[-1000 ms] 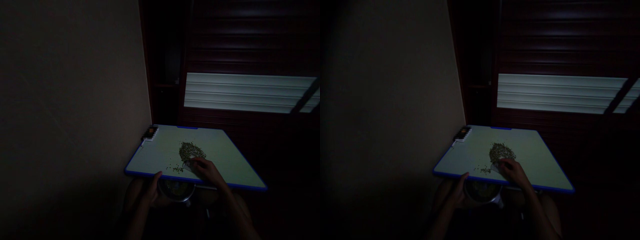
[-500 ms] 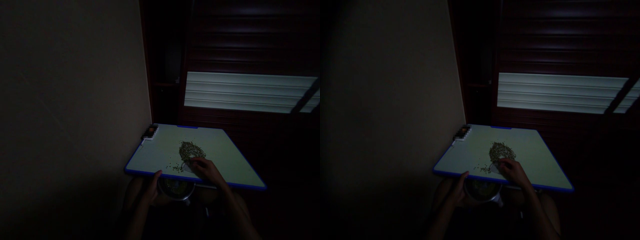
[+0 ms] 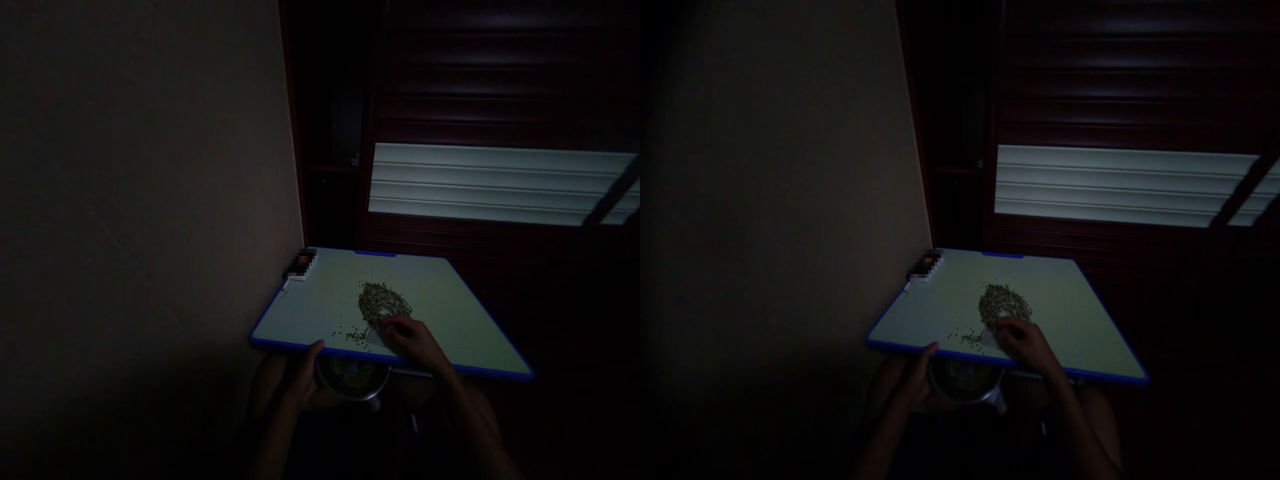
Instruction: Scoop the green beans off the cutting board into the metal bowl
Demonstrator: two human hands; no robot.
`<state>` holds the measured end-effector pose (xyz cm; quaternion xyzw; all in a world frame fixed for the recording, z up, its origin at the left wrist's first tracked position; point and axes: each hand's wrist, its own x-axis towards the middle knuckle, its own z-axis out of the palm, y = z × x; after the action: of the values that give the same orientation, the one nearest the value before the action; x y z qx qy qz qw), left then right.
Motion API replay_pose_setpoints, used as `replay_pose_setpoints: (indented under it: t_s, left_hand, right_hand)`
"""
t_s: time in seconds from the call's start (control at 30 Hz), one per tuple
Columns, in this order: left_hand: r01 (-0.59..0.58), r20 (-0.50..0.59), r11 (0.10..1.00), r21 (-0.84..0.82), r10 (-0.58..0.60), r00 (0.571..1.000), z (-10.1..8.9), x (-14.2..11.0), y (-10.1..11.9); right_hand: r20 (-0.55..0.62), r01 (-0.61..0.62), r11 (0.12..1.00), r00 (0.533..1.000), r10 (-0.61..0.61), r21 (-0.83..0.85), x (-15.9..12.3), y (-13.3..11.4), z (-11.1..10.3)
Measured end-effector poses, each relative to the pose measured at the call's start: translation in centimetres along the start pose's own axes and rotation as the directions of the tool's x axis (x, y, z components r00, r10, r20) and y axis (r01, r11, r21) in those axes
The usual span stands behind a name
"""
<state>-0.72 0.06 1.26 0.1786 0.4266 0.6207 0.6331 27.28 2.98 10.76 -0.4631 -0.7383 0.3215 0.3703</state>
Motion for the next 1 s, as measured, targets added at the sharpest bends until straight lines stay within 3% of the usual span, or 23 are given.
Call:
replay_pose_setpoints:
  t_s: [0.27,0.53,0.67,0.8,1.0]
  left_hand:
    - [-0.067,-0.019,0.998,0.013,0.067,0.998,-0.4,0.4,-0.3]
    - [-0.047,-0.019,0.998,0.051,0.048,0.999,-0.3,0.0,0.0]
    - [-0.064,-0.064,0.996,0.066,0.068,0.996,-0.2,0.2,0.0]
    - [-0.007,-0.008,1.0,0.023,0.007,1.0,0.1,0.1,0.1]
    - [-0.003,-0.026,1.0,-0.013,0.003,1.0,0.8,-0.6,0.7]
  right_hand:
    - [0.052,0.02,1.0,0.998,-0.021,0.019,-0.2,-1.1,-0.2]
    - [-0.005,0.019,0.999,1.0,-0.019,0.039,-0.2,-0.5,-0.2]
    - [0.02,0.035,0.999,0.999,-0.036,0.032,-0.3,-0.8,-0.1]
    - [0.057,0.045,0.998,0.997,-0.047,0.035,-0.3,-1.1,-0.2]
    - [0.036,0.03,0.999,0.999,-0.031,0.026,-0.2,-0.7,-0.3]
